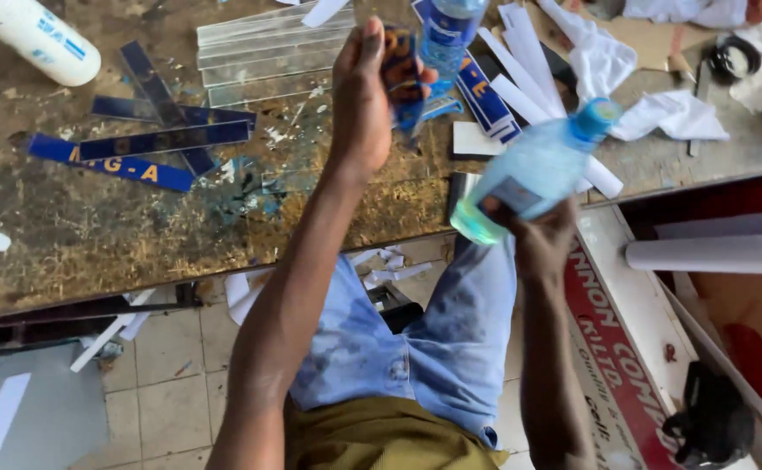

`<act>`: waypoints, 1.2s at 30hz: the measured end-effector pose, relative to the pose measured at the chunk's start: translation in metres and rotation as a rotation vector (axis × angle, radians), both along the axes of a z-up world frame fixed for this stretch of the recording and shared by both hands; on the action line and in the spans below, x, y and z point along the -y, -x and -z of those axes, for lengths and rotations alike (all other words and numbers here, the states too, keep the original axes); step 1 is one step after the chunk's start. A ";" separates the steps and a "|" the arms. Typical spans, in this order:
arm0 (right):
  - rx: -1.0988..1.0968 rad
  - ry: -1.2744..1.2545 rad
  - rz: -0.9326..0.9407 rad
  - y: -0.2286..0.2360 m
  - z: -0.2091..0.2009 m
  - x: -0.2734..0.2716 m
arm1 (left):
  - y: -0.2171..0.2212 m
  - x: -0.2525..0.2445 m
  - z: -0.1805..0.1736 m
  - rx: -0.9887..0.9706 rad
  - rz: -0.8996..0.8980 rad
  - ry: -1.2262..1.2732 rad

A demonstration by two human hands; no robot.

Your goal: The person places a blue sign with yellow text on a cluttered workbench and smooths it down. They then use a small white block to rub the surface of the sign. Later, they pick up a white spray bottle, unscrew the cap, and pour a liquid into a paper cup.

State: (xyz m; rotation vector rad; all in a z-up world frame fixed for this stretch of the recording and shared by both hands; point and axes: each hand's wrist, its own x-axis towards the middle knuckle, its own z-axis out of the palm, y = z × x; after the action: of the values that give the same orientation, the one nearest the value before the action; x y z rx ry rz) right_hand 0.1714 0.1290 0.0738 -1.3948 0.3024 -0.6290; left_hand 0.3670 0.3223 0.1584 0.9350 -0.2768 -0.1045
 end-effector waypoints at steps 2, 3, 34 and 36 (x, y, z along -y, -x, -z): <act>-0.072 0.111 -0.051 -0.027 -0.010 -0.024 | -0.002 -0.025 -0.008 0.021 -0.005 -0.043; -0.140 0.215 -0.089 -0.041 -0.015 -0.037 | -0.002 -0.038 -0.013 0.045 0.003 -0.094; -0.056 0.705 0.373 -0.322 0.051 -0.113 | -0.120 -0.092 0.008 -0.053 0.181 -0.113; -0.145 0.696 0.397 -0.345 0.071 -0.110 | -0.121 -0.093 0.011 -0.106 0.178 -0.123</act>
State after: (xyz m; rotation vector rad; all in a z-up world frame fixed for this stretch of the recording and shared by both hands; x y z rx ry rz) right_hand 0.5164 0.2387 0.0028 -2.0768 0.5136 -1.0226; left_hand 0.4882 0.4156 0.1470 1.0216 -0.2574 -0.3373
